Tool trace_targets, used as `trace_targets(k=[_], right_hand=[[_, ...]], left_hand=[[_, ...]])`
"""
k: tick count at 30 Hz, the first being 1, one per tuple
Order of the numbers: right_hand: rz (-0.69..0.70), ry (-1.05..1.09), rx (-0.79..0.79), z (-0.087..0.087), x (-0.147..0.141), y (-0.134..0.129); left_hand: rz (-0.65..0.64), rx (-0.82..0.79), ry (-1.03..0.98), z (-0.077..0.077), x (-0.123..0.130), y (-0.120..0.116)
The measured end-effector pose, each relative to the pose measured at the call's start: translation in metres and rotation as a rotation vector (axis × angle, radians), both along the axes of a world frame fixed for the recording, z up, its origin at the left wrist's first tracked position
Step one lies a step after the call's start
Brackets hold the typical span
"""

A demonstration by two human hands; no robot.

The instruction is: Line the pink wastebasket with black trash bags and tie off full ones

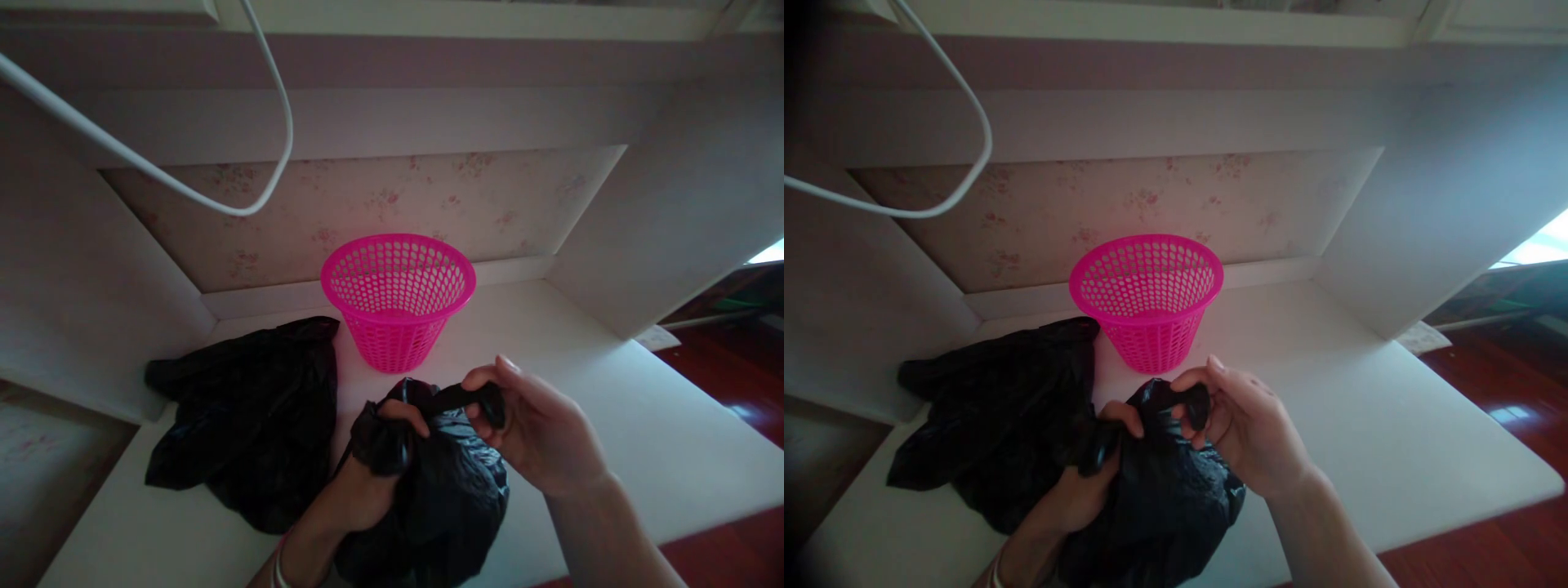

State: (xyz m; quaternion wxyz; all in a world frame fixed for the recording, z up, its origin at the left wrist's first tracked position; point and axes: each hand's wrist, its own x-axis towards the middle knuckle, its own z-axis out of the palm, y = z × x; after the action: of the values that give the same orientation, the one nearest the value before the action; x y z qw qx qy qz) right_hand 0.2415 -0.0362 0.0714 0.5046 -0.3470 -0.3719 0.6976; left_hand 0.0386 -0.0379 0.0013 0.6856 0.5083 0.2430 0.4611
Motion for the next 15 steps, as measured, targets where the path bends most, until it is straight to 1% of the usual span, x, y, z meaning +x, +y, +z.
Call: trace_targets(k=[2,3,5,6,7,8,10,11,13,15], right_hand=[[0.038,0.019,0.036,-0.002,0.000,-0.005],[0.060,0.002,0.061,-0.004,-0.001,-0.008],[0.111,-0.103,0.123,-0.005,-0.004,-0.017],[0.139,-0.151,0.141,-0.004,-0.007,-0.021],[0.169,-0.185,0.144,-0.004,-0.010,-0.025],[0.200,-0.204,0.137,-0.003,-0.014,-0.028],[0.261,-0.265,0.124,-0.003,-0.021,-0.033],[0.282,-0.330,0.137,-0.003,-0.024,-0.034],[0.291,-0.508,0.207,-0.005,-0.027,-0.035],[0.238,-0.672,0.302,-0.008,-0.026,-0.036]], left_hand=[[0.178,-0.111,0.026,-0.003,0.004,-0.001],[0.222,-0.172,0.052,-0.003,0.007,-0.001],[0.252,-0.273,0.135,-0.002,0.010,-0.002],[0.252,-0.273,0.190,-0.001,0.011,-0.002],[0.246,-0.231,0.245,0.000,0.011,-0.002],[0.239,-0.157,0.284,0.001,0.011,-0.002],[0.232,0.006,0.303,0.003,0.010,-0.001],[0.224,0.061,0.301,0.003,0.009,-0.001],[0.221,0.101,0.312,0.005,0.007,0.001],[0.242,0.102,0.363,0.006,0.004,0.002]])
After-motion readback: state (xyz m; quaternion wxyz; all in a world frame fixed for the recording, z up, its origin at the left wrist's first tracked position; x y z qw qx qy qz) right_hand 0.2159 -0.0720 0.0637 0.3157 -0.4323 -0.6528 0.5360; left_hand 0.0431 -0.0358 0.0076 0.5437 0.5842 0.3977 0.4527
